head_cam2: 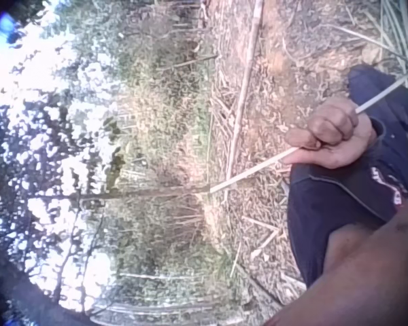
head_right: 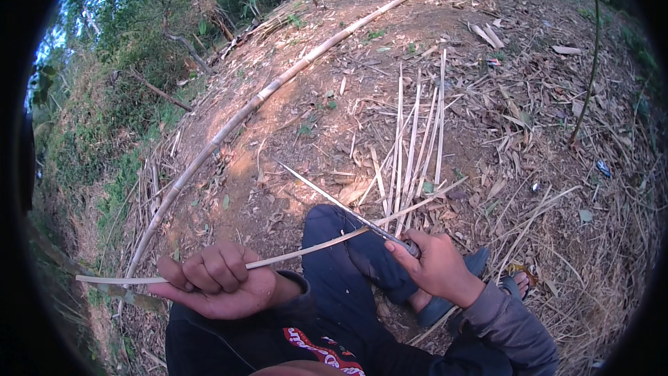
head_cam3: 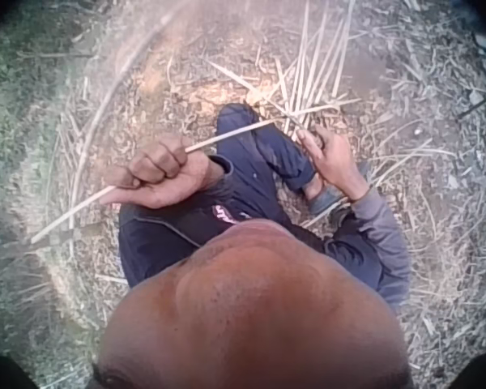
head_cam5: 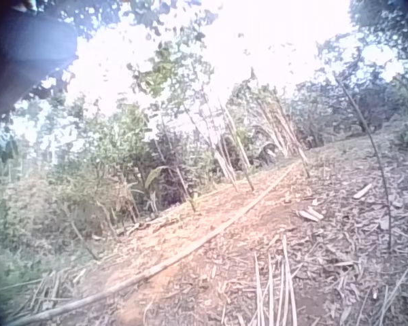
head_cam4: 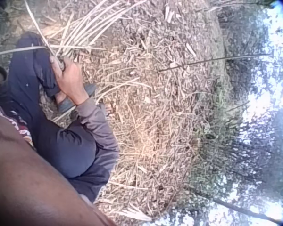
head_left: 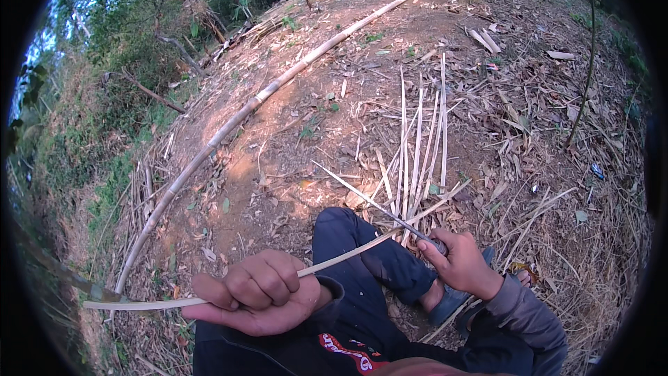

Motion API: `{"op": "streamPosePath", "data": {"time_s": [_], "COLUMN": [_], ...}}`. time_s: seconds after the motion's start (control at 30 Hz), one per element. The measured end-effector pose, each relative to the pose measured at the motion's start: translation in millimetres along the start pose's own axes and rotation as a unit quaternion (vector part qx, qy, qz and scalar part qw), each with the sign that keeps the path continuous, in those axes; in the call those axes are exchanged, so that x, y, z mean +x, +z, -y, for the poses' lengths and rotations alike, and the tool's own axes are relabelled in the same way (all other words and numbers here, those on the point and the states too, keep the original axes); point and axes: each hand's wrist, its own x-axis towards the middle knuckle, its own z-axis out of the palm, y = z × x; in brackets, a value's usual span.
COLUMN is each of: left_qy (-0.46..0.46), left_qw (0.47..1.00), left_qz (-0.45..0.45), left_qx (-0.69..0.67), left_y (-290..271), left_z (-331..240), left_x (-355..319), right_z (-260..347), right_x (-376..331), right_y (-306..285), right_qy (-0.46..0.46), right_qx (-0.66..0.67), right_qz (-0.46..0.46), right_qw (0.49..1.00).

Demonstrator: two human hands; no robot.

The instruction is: The person sits on the ground and uses a machete to split a long bamboo pole into thin strips. They hold the bamboo with one hand and strike it with the machete to create splits, then pull the strips apart. The person continues to split the bamboo into smaller pieces and strips throughout the video.

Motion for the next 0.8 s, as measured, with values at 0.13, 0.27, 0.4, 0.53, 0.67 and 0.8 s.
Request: {"op": "streamPosePath", "data": {"time_s": [0.13,0.27,0.4,0.53,0.67,0.8], "left_qy": [-0.001,-0.004,-0.005,-0.004,0.001,0.008], "left_qw": [1.000,1.000,1.000,1.000,1.000,1.000], "left_qz": [-0.001,-0.001,-0.003,-0.005,-0.001,-0.002], "left_qx": [0.003,0.003,0.006,0.005,0.001,-0.006], "left_y": [0,0,2,1,4,4], "left_z": [0,1,-1,0,1,1], "left_x": [0,0,1,0,1,-2], "right_z": [0,-3,-4,-4,3,27], "right_x": [0,1,1,1,-2,-9], "right_y": [-1,-1,1,0,-3,-3], "right_qy": [-0.003,0.010,0.003,-0.001,-0.021,0.015], "right_qx": [-0.010,-0.019,-0.017,-0.013,-0.024,-0.022], "right_qz": [0.001,0.007,0.004,0.004,-0.009,0.025], "right_qw": [1.000,1.000,1.000,1.000,0.999,0.999]}}
